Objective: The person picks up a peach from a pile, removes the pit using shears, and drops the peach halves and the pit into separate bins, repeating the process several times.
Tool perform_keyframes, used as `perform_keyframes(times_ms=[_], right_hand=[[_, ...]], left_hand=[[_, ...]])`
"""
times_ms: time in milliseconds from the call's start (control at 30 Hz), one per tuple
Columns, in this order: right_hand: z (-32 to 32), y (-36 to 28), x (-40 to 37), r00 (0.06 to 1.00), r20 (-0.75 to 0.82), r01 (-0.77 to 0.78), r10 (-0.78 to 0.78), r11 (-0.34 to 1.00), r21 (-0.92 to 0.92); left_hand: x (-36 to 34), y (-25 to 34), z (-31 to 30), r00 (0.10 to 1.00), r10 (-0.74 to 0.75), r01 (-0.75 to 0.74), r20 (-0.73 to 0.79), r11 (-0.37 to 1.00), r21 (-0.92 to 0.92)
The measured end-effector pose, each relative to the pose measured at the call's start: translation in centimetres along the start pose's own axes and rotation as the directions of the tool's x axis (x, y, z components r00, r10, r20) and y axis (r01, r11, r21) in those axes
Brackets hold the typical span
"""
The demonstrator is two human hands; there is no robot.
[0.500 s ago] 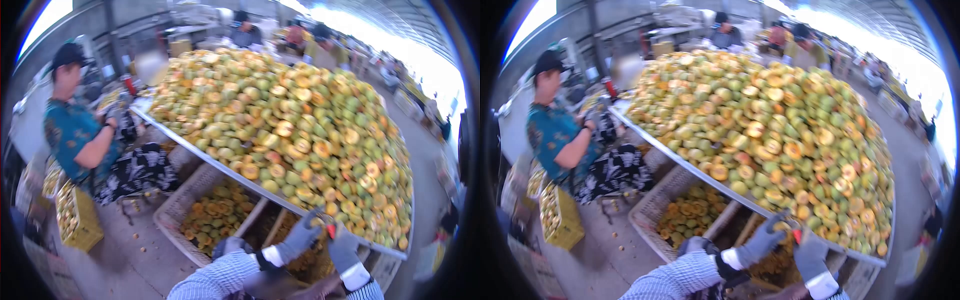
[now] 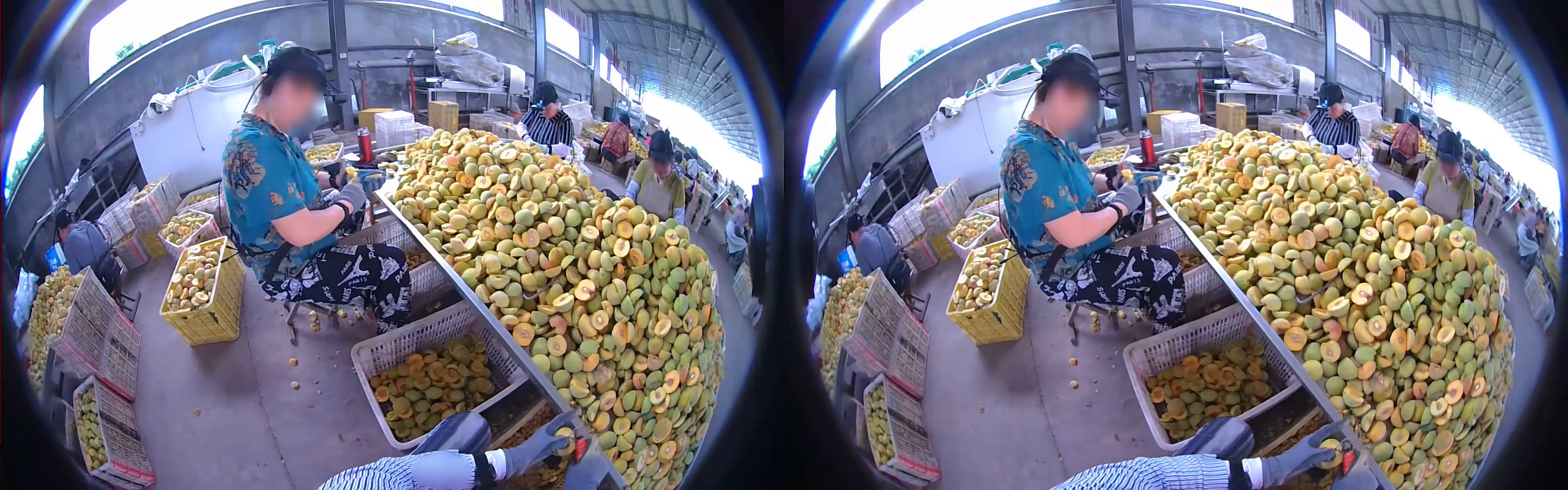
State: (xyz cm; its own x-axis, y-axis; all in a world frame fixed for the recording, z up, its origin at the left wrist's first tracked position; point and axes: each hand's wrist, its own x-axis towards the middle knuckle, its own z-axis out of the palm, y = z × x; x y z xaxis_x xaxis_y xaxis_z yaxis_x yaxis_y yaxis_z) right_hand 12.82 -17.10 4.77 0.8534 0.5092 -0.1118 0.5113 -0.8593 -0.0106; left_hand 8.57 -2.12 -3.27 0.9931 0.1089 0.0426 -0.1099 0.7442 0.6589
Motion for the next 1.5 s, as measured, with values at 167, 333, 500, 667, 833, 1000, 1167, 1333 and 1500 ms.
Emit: perform_keyframes(times_ms=[167,333,500,667,833,1000,1167,1333,1500], right_hand=[[3.5,-0.7,-1.0,0.976,-0.213,-0.025,0.037,0.998,0.061],[5.2,1.5,0.2,1.0,0.002,-0.013,0.013,0.9,0.435],[3.5,4.3,-1.6,0.999,-0.023,-0.037,0.046,0.954,0.296],[3.5,4.9,-2.5,0.989,0.146,-0.035,0.001,0.974,0.226],[7.0,3.7,-2.6,0.997,0.042,0.048,-0.064,0.948,0.314],[7.4,2.9,-2.4,0.99,0.037,0.116,-0.138,0.93,0.348],[7.0,3.2,-2.3,0.982,0.128,0.078,-0.138,0.918,0.389],[2.6,2.6,0.3,0.979,-0.205,0.134,0.004,0.745,0.654],[-4.0,0.1,2.4,0.922,-0.381,0.227,0.077,0.688,0.69]], left_hand=[[-4.4,4.5,0.2,0.94,-0.341,0.341,-0.025,0.94,-0.007],[-5.9,3.1,1.7,0.999,0.015,-0.018,0.028,0.991,0.13],[-8.9,14.1,3.7,0.91,0.307,-0.175,-0.277,0.893,0.416],[-9.6,20.0,-4.7,0.828,0.523,0.197,-0.2,0.062,0.978],[1.0,18.9,-3.7,0.912,0.381,-0.004,-0.148,0.371,0.929],[13.4,15.1,-5.0,0.962,0.241,-0.044,0.131,-0.339,0.94],[17.1,11.9,-5.6,0.986,0.169,0.121,-0.013,-0.649,0.751],[14.5,14.4,-5.7,0.93,0.054,0.258,-0.363,0.607,0.752],[10.2,10.5,0.1,0.974,0.016,0.034,-0.227,0.977,0.212]])
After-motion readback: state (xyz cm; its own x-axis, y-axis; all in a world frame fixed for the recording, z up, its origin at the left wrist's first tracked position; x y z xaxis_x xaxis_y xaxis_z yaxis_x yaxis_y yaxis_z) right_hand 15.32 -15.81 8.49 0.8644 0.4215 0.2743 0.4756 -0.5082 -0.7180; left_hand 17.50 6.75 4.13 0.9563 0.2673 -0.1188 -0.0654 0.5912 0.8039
